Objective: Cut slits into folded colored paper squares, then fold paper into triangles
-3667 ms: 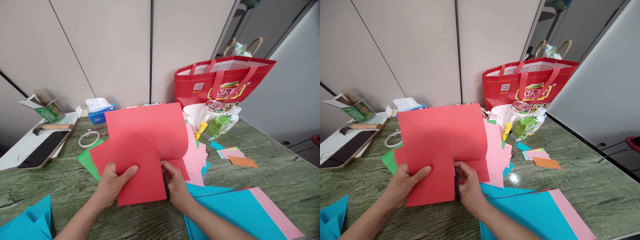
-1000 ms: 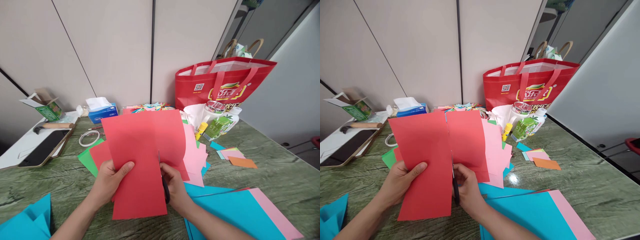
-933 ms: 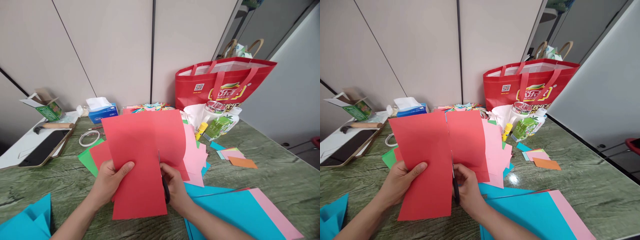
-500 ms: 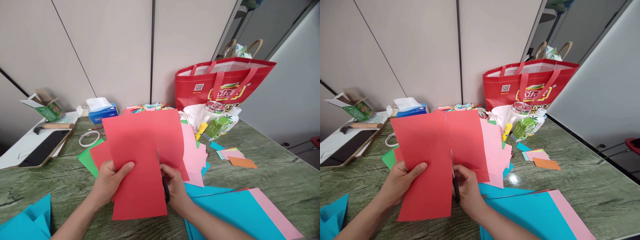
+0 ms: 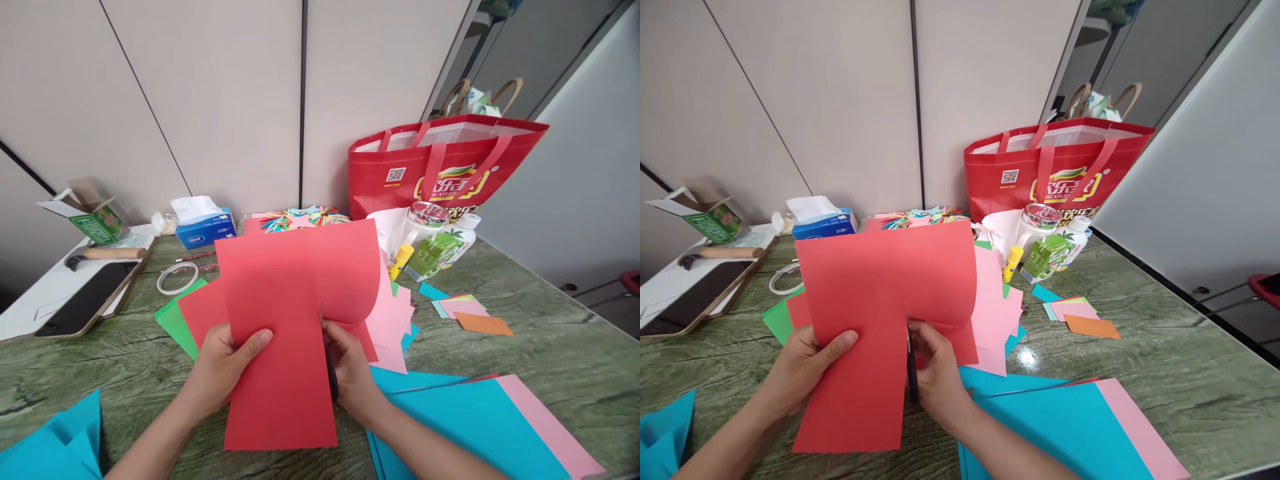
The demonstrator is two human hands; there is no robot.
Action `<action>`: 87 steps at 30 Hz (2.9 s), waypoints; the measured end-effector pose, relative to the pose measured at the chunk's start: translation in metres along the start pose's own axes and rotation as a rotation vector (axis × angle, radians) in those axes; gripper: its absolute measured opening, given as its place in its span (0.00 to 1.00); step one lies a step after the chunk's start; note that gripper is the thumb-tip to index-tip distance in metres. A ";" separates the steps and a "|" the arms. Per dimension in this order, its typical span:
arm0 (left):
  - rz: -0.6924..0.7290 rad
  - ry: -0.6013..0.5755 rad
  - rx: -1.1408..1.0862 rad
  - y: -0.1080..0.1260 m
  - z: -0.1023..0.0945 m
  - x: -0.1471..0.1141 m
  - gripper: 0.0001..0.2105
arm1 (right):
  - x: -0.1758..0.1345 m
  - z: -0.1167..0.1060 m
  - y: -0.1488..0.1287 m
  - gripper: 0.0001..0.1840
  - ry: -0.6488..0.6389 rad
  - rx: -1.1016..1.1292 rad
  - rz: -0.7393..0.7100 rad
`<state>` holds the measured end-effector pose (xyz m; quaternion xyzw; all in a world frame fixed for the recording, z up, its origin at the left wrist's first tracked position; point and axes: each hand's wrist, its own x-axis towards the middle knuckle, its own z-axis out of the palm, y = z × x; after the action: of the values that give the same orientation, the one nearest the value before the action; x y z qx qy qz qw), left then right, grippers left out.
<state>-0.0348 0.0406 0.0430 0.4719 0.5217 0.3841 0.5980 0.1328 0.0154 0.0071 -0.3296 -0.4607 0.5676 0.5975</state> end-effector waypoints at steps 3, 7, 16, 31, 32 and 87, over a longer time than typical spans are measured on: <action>-0.003 0.011 0.005 0.001 0.000 0.000 0.12 | 0.000 0.000 0.002 0.18 -0.003 0.005 -0.001; -0.007 0.007 0.001 0.002 0.000 -0.001 0.12 | 0.001 -0.001 0.003 0.17 -0.007 0.018 -0.003; 0.004 0.004 0.010 0.001 0.000 -0.001 0.12 | 0.001 0.001 0.000 0.12 0.013 0.009 0.003; 0.002 0.002 0.011 0.002 0.001 -0.002 0.13 | 0.000 0.000 0.000 0.10 0.037 -0.028 0.018; 0.002 0.003 0.013 0.002 0.001 -0.002 0.13 | 0.001 0.000 -0.001 0.10 0.037 -0.024 0.023; 0.017 -0.018 0.125 0.003 0.006 -0.006 0.13 | 0.004 -0.005 0.001 0.09 0.060 -0.096 0.001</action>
<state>-0.0293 0.0350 0.0478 0.5161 0.5354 0.3515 0.5687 0.1372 0.0200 0.0049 -0.3749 -0.4690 0.5350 0.5944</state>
